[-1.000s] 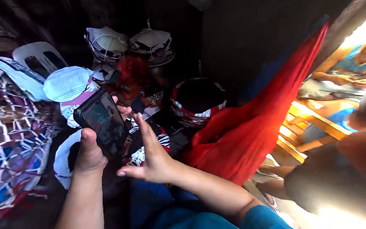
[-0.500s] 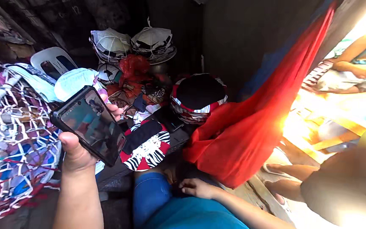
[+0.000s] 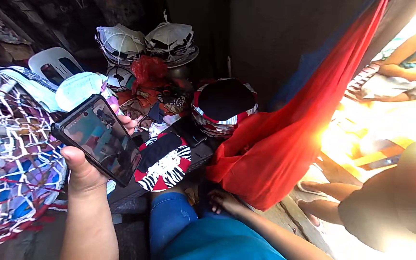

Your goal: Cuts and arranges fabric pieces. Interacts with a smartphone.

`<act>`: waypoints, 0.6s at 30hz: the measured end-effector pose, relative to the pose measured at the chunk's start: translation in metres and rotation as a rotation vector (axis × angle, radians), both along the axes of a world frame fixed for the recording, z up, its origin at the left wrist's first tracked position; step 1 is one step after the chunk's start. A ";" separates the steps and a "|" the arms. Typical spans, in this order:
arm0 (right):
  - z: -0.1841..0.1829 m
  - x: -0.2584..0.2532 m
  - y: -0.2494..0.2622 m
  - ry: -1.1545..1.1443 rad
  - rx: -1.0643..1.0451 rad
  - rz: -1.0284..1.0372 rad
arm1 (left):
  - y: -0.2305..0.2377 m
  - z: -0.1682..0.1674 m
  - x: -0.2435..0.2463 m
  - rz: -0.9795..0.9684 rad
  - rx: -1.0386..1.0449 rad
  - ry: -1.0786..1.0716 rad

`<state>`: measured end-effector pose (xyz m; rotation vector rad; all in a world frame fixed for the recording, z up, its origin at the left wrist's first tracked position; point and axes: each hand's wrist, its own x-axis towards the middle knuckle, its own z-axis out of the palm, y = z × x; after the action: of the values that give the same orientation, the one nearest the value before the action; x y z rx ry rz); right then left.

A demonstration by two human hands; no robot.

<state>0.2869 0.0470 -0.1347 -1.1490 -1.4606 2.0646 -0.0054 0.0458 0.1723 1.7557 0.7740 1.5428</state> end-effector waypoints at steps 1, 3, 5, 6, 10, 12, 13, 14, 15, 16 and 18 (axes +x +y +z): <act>0.002 0.000 0.000 0.011 -0.016 -0.005 | 0.000 0.000 0.001 0.004 0.003 -0.004; 0.004 0.001 0.000 0.014 -0.032 -0.010 | 0.000 -0.001 0.000 0.011 -0.004 -0.009; 0.005 0.000 0.000 0.007 -0.029 -0.005 | 0.000 -0.002 -0.001 0.014 -0.003 -0.018; 0.005 0.000 0.000 0.004 -0.029 -0.002 | 0.000 -0.003 -0.001 0.007 -0.002 -0.027; 0.005 0.001 0.001 0.002 -0.049 -0.003 | 0.000 -0.006 -0.006 -0.045 -0.015 -0.088; 0.007 0.001 0.001 0.002 -0.059 -0.008 | 0.000 -0.006 -0.008 -0.033 -0.017 -0.104; 0.007 0.001 0.001 0.001 -0.061 -0.009 | 0.000 -0.006 -0.009 -0.024 -0.012 -0.105; 0.008 0.001 0.001 0.000 -0.063 -0.010 | -0.001 -0.006 -0.009 -0.020 -0.010 -0.109; 0.009 0.001 0.000 -0.003 -0.065 -0.010 | -0.001 -0.006 -0.009 -0.013 -0.011 -0.105; 0.009 0.001 0.000 -0.005 -0.072 -0.011 | -0.002 -0.005 -0.009 -0.010 -0.010 -0.099; 0.007 0.000 0.001 -0.005 -0.076 -0.011 | -0.002 -0.005 -0.009 -0.010 -0.016 -0.098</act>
<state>0.2874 0.0480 -0.1274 -1.1891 -1.3859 2.1279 -0.0145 0.0439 0.1676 1.6570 0.7264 1.5981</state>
